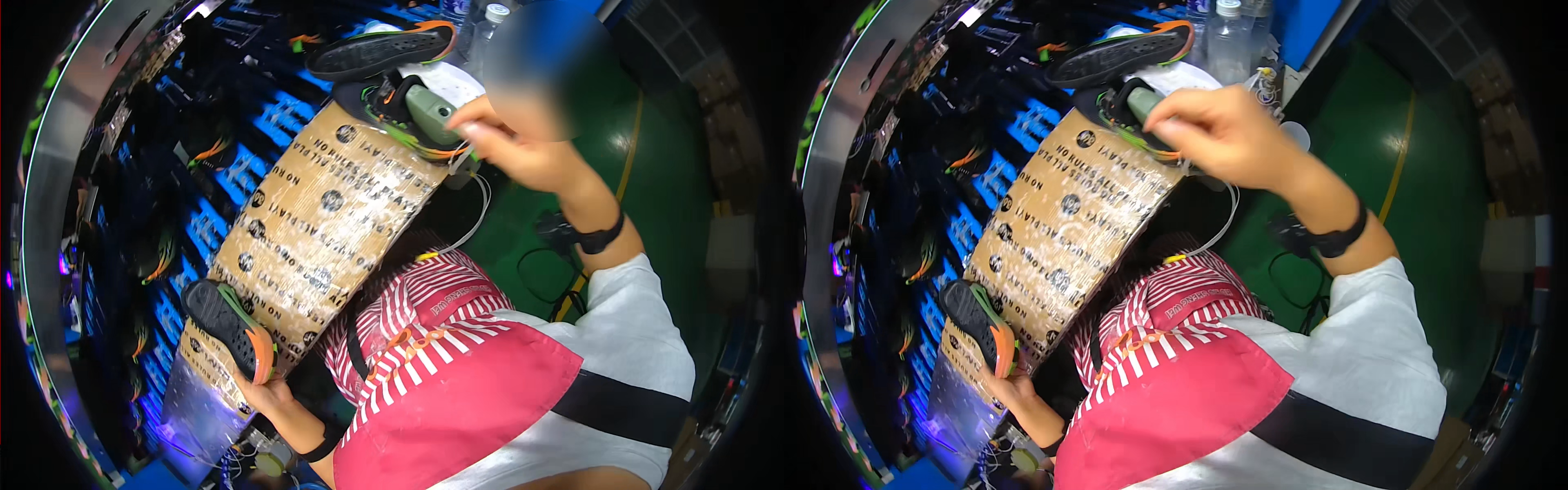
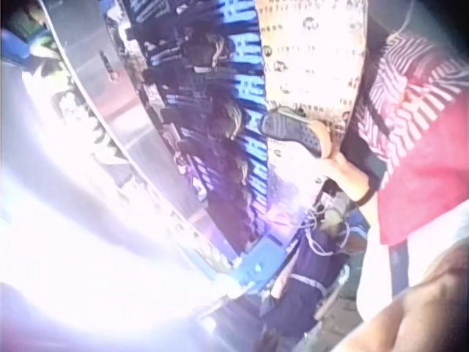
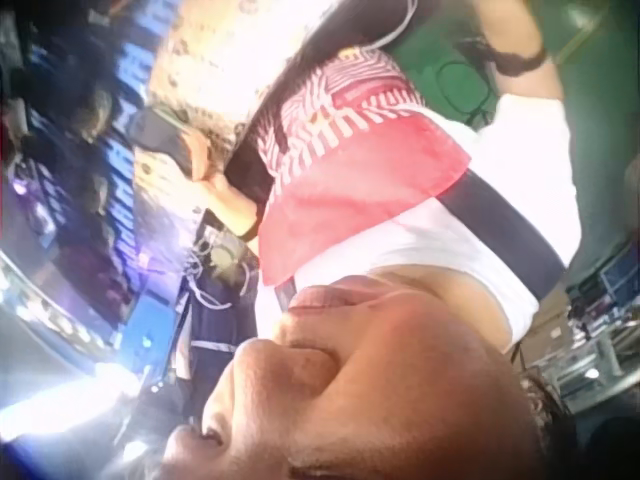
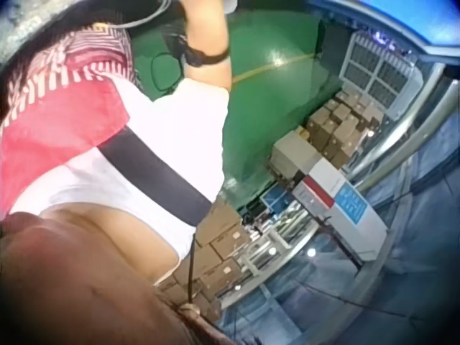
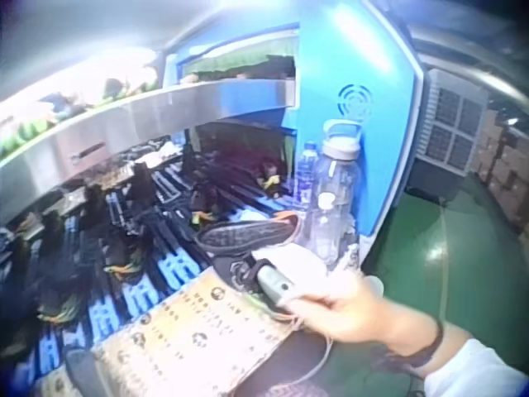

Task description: The person pours liquid from a bottle onto a cloth, wipes the edges of a shoe sole, and applies a substance to the sole using a brush. They then wipe the sole again with the cloth and place it on a conveyor belt.

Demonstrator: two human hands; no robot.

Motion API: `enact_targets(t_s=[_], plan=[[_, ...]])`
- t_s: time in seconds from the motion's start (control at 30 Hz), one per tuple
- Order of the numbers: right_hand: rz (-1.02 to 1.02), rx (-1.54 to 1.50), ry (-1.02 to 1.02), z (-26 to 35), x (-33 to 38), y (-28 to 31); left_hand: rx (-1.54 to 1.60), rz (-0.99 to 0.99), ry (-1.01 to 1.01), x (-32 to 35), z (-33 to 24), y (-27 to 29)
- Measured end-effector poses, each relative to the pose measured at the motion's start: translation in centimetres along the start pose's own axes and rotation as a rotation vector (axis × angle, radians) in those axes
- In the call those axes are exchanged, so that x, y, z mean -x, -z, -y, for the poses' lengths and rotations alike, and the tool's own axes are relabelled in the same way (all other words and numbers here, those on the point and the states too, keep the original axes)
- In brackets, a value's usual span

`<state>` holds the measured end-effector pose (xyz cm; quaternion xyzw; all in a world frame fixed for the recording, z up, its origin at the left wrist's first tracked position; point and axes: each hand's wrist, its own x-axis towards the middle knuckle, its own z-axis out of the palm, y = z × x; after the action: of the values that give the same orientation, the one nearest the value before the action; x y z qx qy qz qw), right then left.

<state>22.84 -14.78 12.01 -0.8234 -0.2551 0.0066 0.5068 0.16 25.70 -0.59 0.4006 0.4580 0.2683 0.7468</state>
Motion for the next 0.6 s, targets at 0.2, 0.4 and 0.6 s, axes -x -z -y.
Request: enact_targets(t_s=[0.2,0.4,0.6], plan=[[0.351,0.186,0.115,-3.3,-0.9,-9.3,-0.446,-0.139,-0.396,4.4,-2.2,1.1],[0.704,0.659,-0.227,-8.3,5.8,-12.0,-0.368,0.017,-0.501,6.5,-2.9,3.0],[0.731,0.49,-0.313,-17.3,10.2,-14.6,-0.335,0.2,-0.505,5.9,-2.4,1.3]])
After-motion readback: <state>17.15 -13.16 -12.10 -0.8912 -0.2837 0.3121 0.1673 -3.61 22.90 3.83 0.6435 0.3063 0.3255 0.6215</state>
